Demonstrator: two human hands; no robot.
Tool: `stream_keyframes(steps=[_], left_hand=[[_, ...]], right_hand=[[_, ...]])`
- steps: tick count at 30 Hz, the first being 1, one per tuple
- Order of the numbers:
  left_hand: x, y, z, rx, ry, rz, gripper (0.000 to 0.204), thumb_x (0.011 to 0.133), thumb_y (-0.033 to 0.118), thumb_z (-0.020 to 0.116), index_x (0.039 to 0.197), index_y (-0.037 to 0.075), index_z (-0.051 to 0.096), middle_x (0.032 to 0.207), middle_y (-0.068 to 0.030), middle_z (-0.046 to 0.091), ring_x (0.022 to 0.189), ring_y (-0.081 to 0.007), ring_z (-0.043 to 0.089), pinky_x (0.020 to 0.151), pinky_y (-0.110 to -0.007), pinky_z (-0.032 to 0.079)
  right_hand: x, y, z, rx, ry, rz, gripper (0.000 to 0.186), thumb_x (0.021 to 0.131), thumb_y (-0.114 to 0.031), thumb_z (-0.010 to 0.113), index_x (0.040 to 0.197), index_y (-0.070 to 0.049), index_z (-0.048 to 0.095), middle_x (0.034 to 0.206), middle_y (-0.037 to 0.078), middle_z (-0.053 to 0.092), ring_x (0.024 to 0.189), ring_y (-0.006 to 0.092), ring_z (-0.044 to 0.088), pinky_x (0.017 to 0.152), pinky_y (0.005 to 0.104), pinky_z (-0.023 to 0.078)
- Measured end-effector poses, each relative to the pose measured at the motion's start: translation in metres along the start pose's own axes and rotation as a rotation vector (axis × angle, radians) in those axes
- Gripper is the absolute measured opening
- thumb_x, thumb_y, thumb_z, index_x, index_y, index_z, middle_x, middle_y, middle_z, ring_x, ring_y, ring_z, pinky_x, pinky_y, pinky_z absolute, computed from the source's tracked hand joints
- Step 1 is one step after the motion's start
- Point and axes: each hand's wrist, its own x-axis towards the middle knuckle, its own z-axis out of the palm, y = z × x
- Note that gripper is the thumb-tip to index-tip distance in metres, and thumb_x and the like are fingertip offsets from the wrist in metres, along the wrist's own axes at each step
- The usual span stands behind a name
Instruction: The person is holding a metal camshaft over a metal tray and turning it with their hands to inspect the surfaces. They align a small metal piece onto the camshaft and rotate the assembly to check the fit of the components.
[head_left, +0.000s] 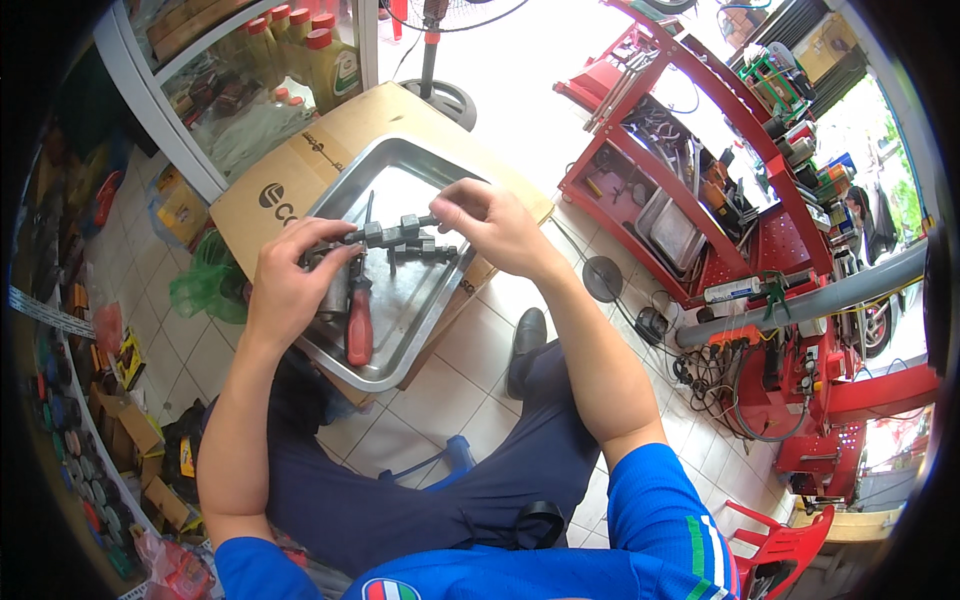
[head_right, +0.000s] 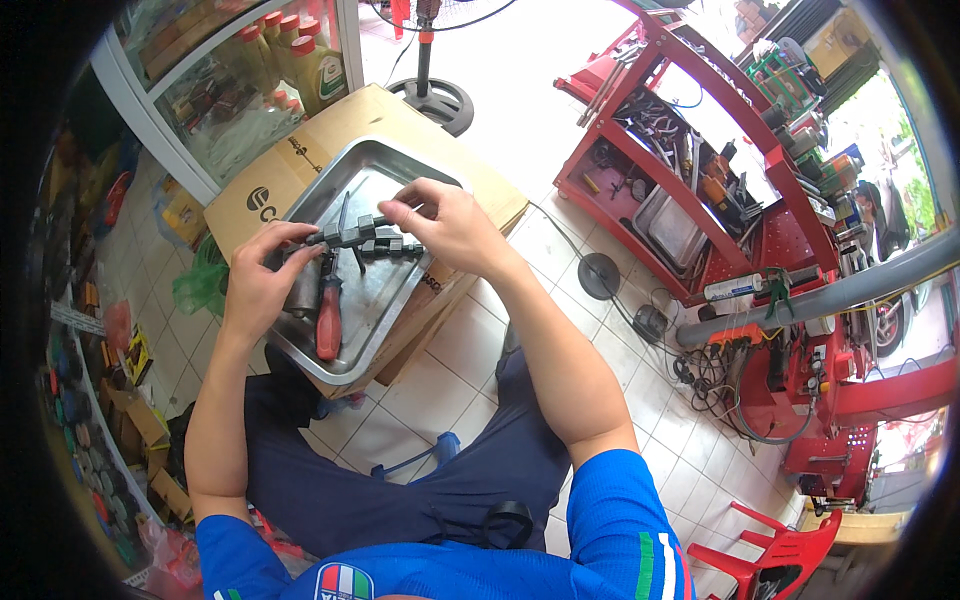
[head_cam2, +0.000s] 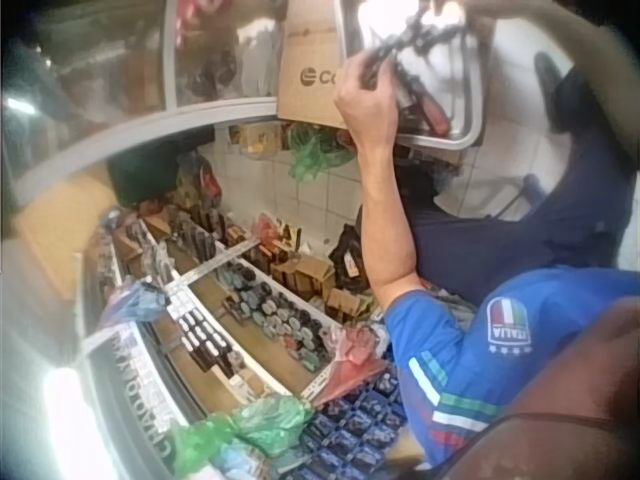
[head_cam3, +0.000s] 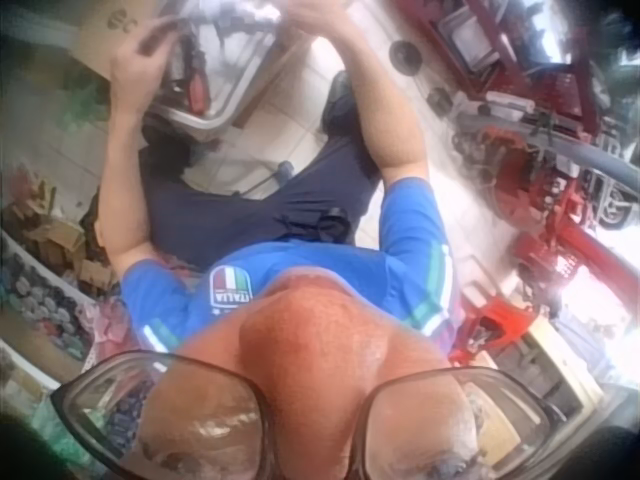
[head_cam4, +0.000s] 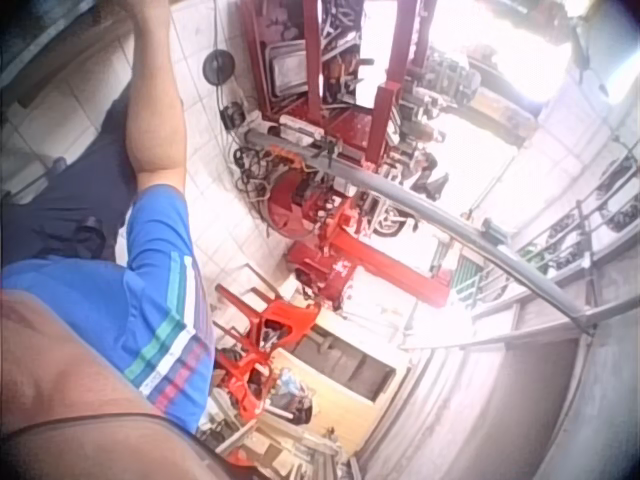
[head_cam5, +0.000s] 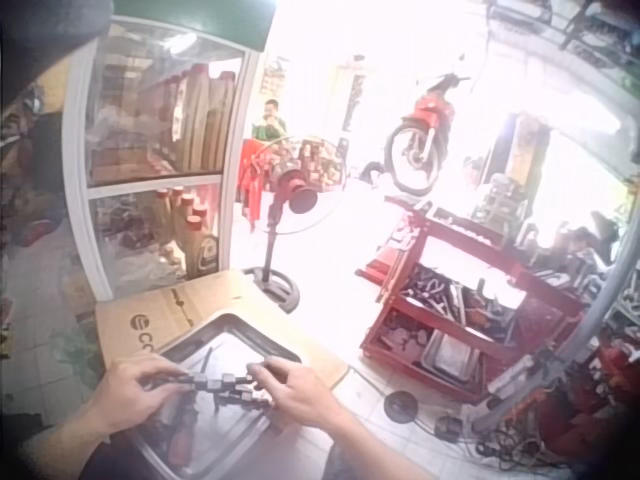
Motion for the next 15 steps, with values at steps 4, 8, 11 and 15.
stream_keyframes(steps=[4,8,11,15], left_hand=[[0.0,0.002,0.001,-0.011,-0.004,-0.016,0.021,0.087,0.005,0.077,0.107,0.001,0.076,0.102,-0.0076,0.075,0.093,-0.0184,0.066,0.086,-0.03,0.05],[-0.001,-0.001,0.0,-0.004,0.005,-0.006,0.021,0.087,0.004,0.077,0.107,0.001,0.076,0.102,-0.0074,0.075,0.093,-0.0181,0.066,0.086,-0.03,0.05],[0.0,-0.001,0.0,-0.002,0.004,-0.004,0.02,0.087,0.004,0.077,0.107,0.0,0.075,0.102,-0.0073,0.075,0.092,-0.0178,0.065,0.086,-0.03,0.05],[0.0,0.0,0.0,-0.001,-0.002,-0.007,0.02,0.087,0.004,0.077,0.107,0.0,0.075,0.102,-0.0073,0.075,0.091,-0.0178,0.065,0.086,-0.03,0.05]], right_hand=[[0.002,-0.001,0.0,-0.106,-0.007,0.125,0.039,0.105,-0.034,0.065,0.11,0.003,0.073,0.094,0.008,0.073,0.095,0.0138,0.068,0.086,0.0304,0.053],[0.001,-0.004,0.0,-0.122,-0.051,0.068,0.039,0.104,-0.036,0.066,0.111,0.002,0.073,0.094,0.008,0.073,0.094,0.0136,0.068,0.086,0.0303,0.053],[-0.003,-0.003,-0.002,-0.034,-0.027,-0.042,0.04,0.104,-0.037,0.067,0.116,0.001,0.071,0.098,0.007,0.073,0.095,0.0133,0.068,0.087,0.0302,0.053],[-0.006,-0.003,0.001,0.019,0.053,-0.155,0.044,0.1,-0.04,0.07,0.115,0.001,0.072,0.093,0.008,0.075,0.09,0.0138,0.07,0.081,0.0302,0.055]])
